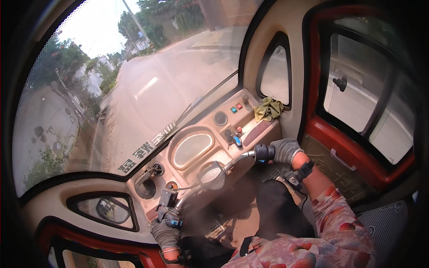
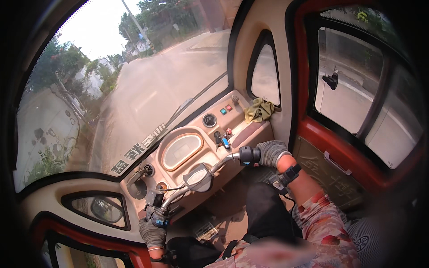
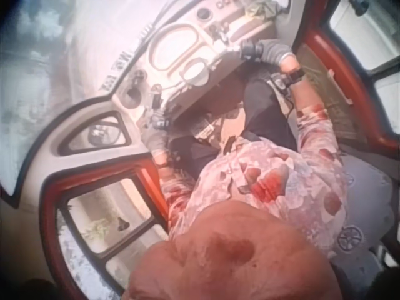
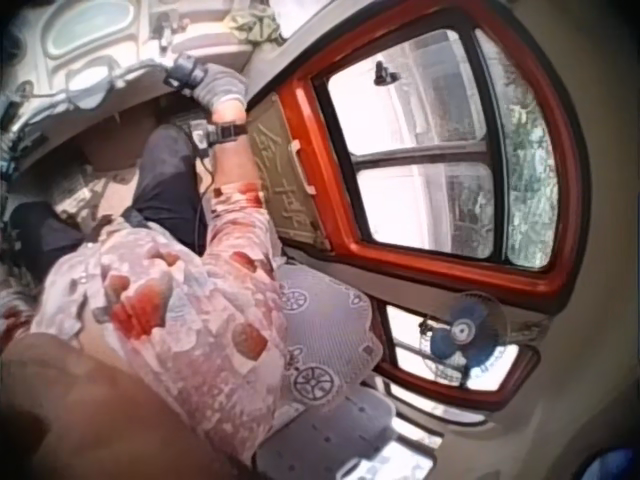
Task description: The person drives an enclosed electric tricycle along a road using the handlebars, brings it to a stop, and turns the ignition key to turn off the vehicle.
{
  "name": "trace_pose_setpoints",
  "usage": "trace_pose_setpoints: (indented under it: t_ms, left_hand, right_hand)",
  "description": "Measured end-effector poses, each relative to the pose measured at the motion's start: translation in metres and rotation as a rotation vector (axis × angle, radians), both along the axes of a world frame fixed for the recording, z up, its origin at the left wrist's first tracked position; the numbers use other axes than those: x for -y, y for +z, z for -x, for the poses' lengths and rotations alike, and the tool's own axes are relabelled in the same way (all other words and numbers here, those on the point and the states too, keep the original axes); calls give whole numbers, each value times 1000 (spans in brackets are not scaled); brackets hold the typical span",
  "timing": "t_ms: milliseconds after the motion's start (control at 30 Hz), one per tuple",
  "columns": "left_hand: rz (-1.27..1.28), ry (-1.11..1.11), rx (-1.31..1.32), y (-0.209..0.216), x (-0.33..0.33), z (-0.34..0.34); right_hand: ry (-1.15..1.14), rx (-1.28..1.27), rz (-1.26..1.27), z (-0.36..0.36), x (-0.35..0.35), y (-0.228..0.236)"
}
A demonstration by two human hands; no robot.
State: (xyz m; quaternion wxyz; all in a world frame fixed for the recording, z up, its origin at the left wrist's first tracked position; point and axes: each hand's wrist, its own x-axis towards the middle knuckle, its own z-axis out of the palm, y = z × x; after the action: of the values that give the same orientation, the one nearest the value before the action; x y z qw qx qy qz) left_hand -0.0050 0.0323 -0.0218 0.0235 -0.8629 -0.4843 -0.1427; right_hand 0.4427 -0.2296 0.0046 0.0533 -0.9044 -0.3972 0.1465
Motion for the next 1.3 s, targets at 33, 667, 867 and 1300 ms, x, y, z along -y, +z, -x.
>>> trace_pose_setpoints:
  t_ms: [33,667,867,1300]
  left_hand:
    - [10,-10,0,1,0,-1]
    - [98,79,94,6,2,-3]
    - [27,4,69,12,2,-7]
    - [90,-153,236,-12,-40,8]
  right_hand:
    - [0,2,-1,-1,1,-1]
    - [-36,29,-37,2,-1,0]
    - [-39,-3,-8,11,3,2]
    - [-131,-20,-3,42,7,13]
